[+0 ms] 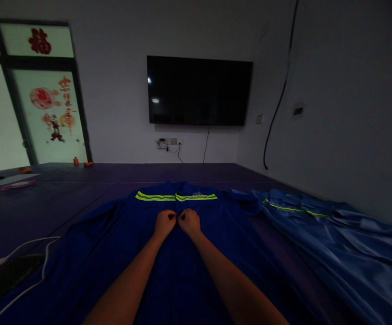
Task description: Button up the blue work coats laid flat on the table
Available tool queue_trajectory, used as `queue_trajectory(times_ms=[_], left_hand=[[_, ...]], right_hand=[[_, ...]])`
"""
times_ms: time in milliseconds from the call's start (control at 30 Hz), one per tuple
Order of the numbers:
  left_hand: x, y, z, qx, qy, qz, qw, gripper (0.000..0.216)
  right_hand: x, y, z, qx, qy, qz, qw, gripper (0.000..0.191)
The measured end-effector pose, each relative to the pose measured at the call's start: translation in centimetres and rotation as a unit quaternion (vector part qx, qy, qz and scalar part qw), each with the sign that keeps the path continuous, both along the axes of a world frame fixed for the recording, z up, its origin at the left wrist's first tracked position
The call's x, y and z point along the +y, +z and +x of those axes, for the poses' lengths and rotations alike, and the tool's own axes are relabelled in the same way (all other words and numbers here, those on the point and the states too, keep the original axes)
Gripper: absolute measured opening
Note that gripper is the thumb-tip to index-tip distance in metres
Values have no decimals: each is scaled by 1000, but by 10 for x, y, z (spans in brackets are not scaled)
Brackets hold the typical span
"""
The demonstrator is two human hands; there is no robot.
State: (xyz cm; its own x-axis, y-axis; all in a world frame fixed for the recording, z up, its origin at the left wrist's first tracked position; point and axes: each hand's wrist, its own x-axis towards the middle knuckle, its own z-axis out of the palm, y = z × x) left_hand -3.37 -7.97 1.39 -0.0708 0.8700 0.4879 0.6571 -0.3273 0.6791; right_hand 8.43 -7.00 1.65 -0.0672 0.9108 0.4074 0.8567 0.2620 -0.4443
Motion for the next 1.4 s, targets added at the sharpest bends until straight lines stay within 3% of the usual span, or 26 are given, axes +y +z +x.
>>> queue_trajectory(times_ms=[767, 1100, 1400], left_hand=[[2, -2, -1, 79, 28, -5, 996, 8], [4, -2, -2, 42, 16, -8, 999, 14], [3, -2, -2, 2, 12, -4, 1000, 17]], right_hand=[[6, -2, 1, 18, 8, -12, 1000, 16], [5, 1, 3, -33, 26, -21, 999, 26], [6, -1, 6, -49, 77, -8, 996, 20]])
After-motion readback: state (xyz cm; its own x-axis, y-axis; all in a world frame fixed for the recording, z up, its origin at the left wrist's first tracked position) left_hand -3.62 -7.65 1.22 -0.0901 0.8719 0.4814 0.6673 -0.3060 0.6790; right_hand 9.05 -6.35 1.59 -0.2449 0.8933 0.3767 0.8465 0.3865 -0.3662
